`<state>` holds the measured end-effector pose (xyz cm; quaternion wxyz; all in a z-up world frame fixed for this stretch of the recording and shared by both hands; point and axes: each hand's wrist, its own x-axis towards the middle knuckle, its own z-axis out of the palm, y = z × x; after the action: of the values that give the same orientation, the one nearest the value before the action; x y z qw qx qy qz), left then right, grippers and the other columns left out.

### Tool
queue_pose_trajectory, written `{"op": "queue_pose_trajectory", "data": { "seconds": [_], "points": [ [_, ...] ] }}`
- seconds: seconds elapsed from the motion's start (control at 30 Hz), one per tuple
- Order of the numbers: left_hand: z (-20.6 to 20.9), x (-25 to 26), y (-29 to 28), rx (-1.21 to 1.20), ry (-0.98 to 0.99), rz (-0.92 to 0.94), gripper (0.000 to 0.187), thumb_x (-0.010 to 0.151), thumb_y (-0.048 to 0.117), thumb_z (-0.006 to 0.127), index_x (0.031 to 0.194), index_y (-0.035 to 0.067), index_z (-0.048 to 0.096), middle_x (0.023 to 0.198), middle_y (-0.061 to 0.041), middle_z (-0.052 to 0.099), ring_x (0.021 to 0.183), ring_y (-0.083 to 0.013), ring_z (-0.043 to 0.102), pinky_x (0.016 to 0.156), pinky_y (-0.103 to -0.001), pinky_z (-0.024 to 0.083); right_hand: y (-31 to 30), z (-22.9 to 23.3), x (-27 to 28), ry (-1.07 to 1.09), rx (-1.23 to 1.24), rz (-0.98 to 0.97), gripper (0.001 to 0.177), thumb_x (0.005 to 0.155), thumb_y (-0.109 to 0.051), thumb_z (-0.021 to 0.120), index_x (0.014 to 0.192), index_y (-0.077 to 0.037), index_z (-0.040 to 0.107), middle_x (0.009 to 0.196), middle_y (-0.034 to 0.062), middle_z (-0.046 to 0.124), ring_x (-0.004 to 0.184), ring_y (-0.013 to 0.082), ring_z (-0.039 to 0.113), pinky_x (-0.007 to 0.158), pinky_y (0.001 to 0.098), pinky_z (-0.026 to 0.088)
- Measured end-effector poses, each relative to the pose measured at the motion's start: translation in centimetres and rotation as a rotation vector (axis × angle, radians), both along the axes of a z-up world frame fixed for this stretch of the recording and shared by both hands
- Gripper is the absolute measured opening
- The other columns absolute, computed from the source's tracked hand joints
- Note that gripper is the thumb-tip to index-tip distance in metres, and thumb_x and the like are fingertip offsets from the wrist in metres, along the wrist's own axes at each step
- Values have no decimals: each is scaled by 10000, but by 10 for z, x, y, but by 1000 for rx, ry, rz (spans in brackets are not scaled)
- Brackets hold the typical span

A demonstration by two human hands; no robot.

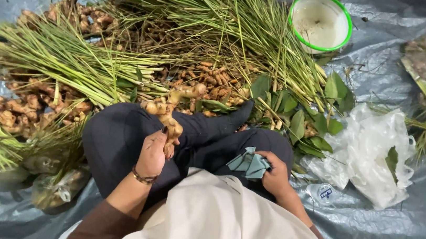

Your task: The person sits on a tarp and cleans ginger roots using a blue cloth. They pick up individual ginger pieces from a pile, wipe them with the cloth, and place them back down. The scene also contains piles of lemongrass and other green leaves.

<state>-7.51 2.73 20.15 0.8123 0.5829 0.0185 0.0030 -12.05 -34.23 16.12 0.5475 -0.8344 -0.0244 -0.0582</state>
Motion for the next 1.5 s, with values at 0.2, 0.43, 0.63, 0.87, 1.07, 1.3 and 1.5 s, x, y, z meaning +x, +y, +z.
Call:
{"op": "queue_pose_trajectory", "data": {
  "seconds": [0.2, 0.43, 0.63, 0.87, 1.07, 1.3, 1.5],
  "points": [
    [-61, 4, 19, 31, 109, 11, 579, 1087, 324, 427, 747, -75, 674, 353, -83, 396, 290, -159, 448, 330, -243, 403, 25, -4, 13, 12, 12, -10, 340, 762, -4, 768, 1085, -103, 808, 990, 116, 807, 991, 265, 745, 932, 425, 547],
    [-108, 8, 30, 39, 235, -32, 524, 1080, 297, 421, 745, -21, 668, 376, -61, 400, 300, -141, 408, 319, -235, 356, 106, 21, 50, -180, 38, 156, 337, 823, -7, 750, 1153, -69, 769, 1115, 148, 766, 1082, 348, 714, 969, 460, 524],
    [-99, 2, -6, 15, 241, -220, 435, 1046, 216, 437, 754, -14, 663, 404, -77, 425, 326, -154, 375, 328, -268, 313, 166, 38, 105, -620, -190, 263, 379, 1005, -310, 594, 1212, -7, 688, 1226, 172, 670, 1184, 404, 591, 1071, 505, 436],
    [-79, 5, -26, -26, 45, -366, 507, 1106, 231, 409, 726, -29, 622, 458, -19, 424, 319, -115, 438, 328, -206, 335, 155, 41, 157, -1019, -542, 84, 333, 995, -263, 461, 881, -17, 653, 965, 148, 643, 886, 382, 601, 819, 466, 504],
    [-66, 31, -36, 160, 2, -283, 472, 1094, 265, 481, 726, 36, 670, 457, 12, 466, 381, -71, 451, 359, -182, 354, 133, 4, 199, -381, 259, -4, 147, 992, -53, 513, 851, -44, 551, 748, 79, 560, 768, 200, 529, 742, 367, 447],
    [-86, 68, -33, 164, 88, -64, 543, 1108, 344, 401, 750, 33, 666, 376, -35, 465, 332, -111, 436, 362, -192, 348, 155, 95, 174, 168, 731, -553, 497, 945, -312, 800, 1234, 71, 671, 1136, 270, 689, 1036, 287, 665, 993, 472, 498],
    [-152, 89, -39, 460, -24, -30, 440, 1073, 217, 459, 839, -73, 692, 743, -287, 682, 757, -288, 639, 749, -494, 528, 209, -10, 124, -54, 399, 183, 322, 1101, -156, 421, 1232, -1, 671, 1172, 120, 719, 1118, 222, 645, 1037, 472, 502]
  ]
}}
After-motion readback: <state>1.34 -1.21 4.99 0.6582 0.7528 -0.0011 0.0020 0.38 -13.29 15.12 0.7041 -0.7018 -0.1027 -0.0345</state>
